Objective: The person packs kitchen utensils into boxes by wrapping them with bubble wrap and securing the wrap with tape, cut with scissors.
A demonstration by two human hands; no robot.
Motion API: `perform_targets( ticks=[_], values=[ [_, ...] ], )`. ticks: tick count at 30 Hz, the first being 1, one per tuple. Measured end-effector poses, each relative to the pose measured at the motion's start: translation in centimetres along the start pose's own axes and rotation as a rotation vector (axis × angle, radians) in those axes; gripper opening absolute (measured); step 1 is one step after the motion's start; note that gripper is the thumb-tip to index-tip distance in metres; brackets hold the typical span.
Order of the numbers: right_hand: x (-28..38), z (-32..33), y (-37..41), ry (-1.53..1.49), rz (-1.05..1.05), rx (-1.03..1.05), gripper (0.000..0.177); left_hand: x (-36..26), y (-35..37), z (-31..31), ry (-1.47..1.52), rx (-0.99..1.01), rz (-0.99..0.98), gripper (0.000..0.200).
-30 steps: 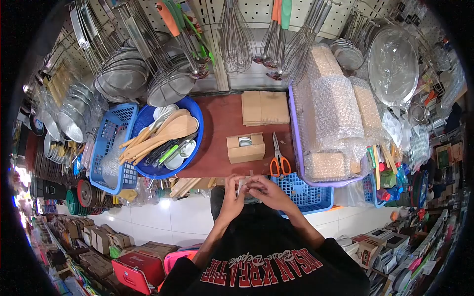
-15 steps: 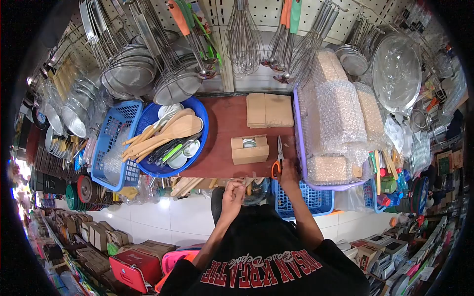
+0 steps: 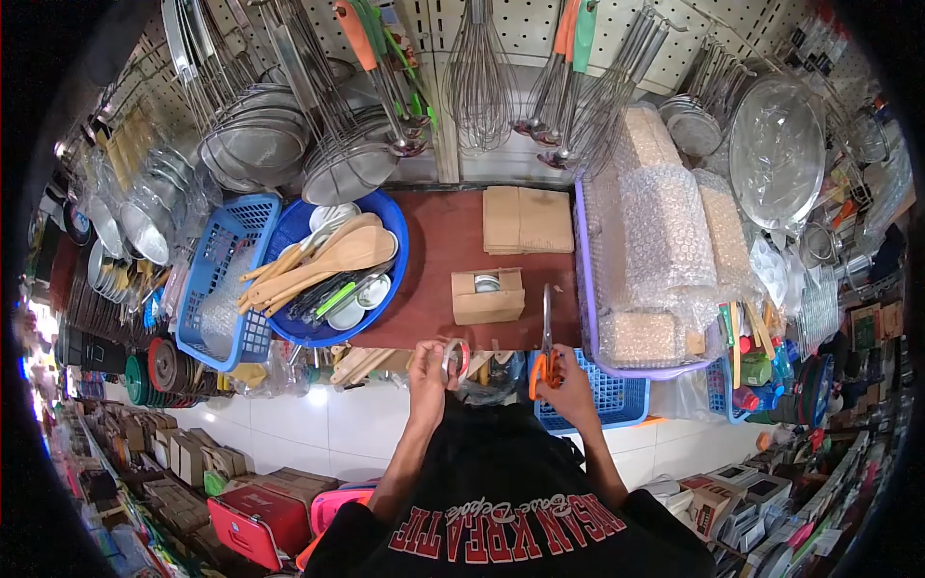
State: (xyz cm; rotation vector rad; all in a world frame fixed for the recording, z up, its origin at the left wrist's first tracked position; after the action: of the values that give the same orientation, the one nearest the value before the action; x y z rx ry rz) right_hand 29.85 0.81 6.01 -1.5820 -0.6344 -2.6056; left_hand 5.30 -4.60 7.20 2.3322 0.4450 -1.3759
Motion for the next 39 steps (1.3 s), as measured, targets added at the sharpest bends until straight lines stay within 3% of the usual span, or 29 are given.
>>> perform_targets(
  ticks=[6, 7, 13, 18, 39],
  values=[
    [6.6, 2.4, 3.5, 0.327, 0.229, 0.094, 0.073, -0.2, -0.6, 0.2, 0.032, 0.023, -0.002, 0.017],
    [6.9, 2.6, 3.5, 0.386, 0.403, 0.034, 0.076, -0.1, -0.6, 0.4, 0.033, 0.041, 0.004, 0.017],
    [10.4, 3.4, 4.2, 0.649, 0.419, 0.019, 0.054, -0.5, -0.4, 0.0, 0.067, 0.056, -0.017, 0.016],
    [11.6, 3.1, 3.5, 0.766, 0.481, 0.094, 0.047, -0.2, 0.0, -0.2, 0.162, 0.084, 0.048, 0.014],
    [16.3, 2.8, 2.1, 1.052, 0.547, 0.246, 0.040, 1.1, 1.4, -0.9, 0.033, 0.107, 0.079, 0.008]
  ],
)
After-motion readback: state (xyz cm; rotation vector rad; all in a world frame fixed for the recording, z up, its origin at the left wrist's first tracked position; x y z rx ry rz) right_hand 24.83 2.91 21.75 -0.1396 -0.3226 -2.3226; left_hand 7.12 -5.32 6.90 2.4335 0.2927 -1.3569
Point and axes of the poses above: each hand's wrist, its own y-axis away from the middle knuckle, its own z-axis out of the back of the hand, x = y × z, the point moved 3 cm from there along -y, towards the middle knuckle, and after that the axes turned 7 degrees about -z, right-handed, at the moved point
